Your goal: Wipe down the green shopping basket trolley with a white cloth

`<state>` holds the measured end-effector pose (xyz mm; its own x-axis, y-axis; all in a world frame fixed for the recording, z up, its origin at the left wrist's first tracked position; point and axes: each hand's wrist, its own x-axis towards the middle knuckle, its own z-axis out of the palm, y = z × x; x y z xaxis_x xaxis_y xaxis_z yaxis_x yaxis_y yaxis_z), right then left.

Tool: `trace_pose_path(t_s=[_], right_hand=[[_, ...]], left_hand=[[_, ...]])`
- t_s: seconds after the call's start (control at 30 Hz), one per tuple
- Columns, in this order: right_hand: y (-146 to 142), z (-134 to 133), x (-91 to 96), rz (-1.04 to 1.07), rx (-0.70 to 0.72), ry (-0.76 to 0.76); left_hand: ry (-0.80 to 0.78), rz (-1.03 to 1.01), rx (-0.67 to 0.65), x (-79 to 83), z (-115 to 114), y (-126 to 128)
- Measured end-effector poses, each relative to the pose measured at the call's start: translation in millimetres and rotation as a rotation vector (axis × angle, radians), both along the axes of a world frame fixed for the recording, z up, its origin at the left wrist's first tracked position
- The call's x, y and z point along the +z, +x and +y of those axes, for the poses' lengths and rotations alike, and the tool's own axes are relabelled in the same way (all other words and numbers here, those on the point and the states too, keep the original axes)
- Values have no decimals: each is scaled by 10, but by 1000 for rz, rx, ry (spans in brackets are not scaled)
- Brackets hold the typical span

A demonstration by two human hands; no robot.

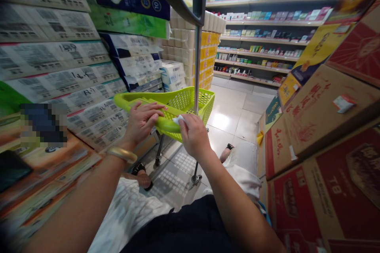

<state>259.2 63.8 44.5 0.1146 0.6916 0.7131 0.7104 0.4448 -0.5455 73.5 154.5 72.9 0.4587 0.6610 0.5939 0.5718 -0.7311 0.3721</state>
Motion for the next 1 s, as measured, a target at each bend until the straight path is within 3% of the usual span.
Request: trace_pose_path(t_s=[0.27, 0.53, 0.67, 0.73, 0.87, 1.0], right_hand=[[201, 118, -108, 207, 90, -55], [-115, 92, -116, 121, 56, -19], [-246, 43, -168, 93, 162, 17], [-269, 19, -220, 176, 191, 61], [-269, 16, -274, 405, 40, 183], [-301, 119, -218, 341, 29, 296]], left_hand=[[-25, 9, -52, 21, 25, -71], [-123, -3, -18, 156, 137, -277], [8, 95, 122, 206, -14, -227], [50, 87, 153, 171, -142, -155], [32, 78, 124, 50, -314, -64], [12, 66, 119, 3, -338, -93]])
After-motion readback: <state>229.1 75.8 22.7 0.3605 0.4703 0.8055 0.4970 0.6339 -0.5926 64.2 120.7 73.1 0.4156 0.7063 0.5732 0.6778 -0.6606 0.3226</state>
